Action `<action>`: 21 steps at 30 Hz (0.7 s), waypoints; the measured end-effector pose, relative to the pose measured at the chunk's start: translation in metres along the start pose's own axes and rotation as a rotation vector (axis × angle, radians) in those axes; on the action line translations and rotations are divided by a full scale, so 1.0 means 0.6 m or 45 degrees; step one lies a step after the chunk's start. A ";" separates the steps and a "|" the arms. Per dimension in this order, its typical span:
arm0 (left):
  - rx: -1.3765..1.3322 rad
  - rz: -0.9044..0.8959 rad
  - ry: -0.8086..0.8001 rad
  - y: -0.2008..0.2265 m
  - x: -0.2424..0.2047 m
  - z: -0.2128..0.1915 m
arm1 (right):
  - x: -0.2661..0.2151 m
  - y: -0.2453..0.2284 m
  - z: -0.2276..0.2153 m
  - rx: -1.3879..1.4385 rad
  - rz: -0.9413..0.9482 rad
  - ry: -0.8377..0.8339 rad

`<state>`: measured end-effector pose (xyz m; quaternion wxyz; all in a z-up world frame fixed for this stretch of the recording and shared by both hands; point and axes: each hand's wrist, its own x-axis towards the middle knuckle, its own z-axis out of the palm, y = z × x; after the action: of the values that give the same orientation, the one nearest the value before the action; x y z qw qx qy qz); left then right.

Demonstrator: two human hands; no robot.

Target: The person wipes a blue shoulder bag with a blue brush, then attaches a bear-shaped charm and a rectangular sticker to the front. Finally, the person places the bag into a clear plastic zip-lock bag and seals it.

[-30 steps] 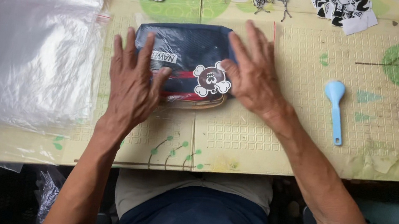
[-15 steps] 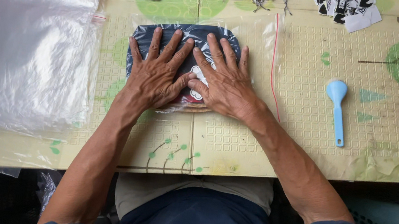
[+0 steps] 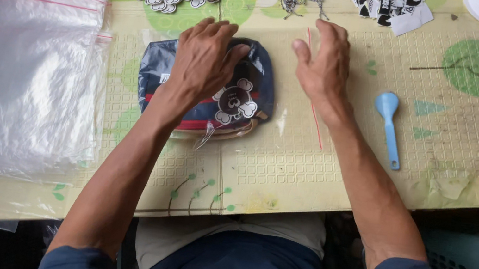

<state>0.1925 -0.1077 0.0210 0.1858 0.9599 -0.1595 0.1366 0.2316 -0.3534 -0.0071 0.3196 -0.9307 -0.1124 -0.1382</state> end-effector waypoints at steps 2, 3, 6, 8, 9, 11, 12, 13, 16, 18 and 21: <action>-0.106 0.055 0.071 0.004 0.049 0.028 | 0.026 0.033 -0.013 0.005 0.144 0.044; -0.147 0.027 0.015 0.011 0.074 0.040 | 0.037 0.043 -0.014 0.087 0.297 0.038; -0.232 -0.069 -0.160 0.025 0.141 0.090 | 0.050 0.030 -0.031 0.194 0.503 -0.030; -0.271 -0.134 -0.274 0.034 0.182 0.114 | 0.056 0.018 -0.037 0.222 0.551 -0.086; -0.305 -0.264 -0.336 0.039 0.196 0.122 | 0.056 0.020 -0.033 0.155 0.521 -0.087; -0.339 -0.385 -0.397 0.052 0.216 0.123 | 0.055 0.018 -0.031 0.086 0.493 -0.080; -0.384 -0.474 -0.470 0.059 0.222 0.115 | 0.054 0.013 -0.032 0.050 0.496 -0.091; -0.430 -0.566 -0.548 0.065 0.226 0.108 | 0.051 0.009 -0.032 0.014 0.502 -0.106; -0.372 -0.586 -0.705 0.078 0.232 0.081 | 0.050 0.014 -0.027 0.014 0.477 -0.110; -0.381 -0.641 -0.754 0.085 0.228 0.071 | 0.047 0.023 -0.022 0.018 0.470 -0.114; -0.438 -0.660 -0.748 0.074 0.236 0.082 | 0.055 0.037 -0.015 0.117 0.450 -0.036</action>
<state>0.3157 -0.2028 0.0365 0.3181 0.9213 0.0205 -0.2225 0.2672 -0.3721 -0.0016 0.3795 -0.9222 0.0422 -0.0615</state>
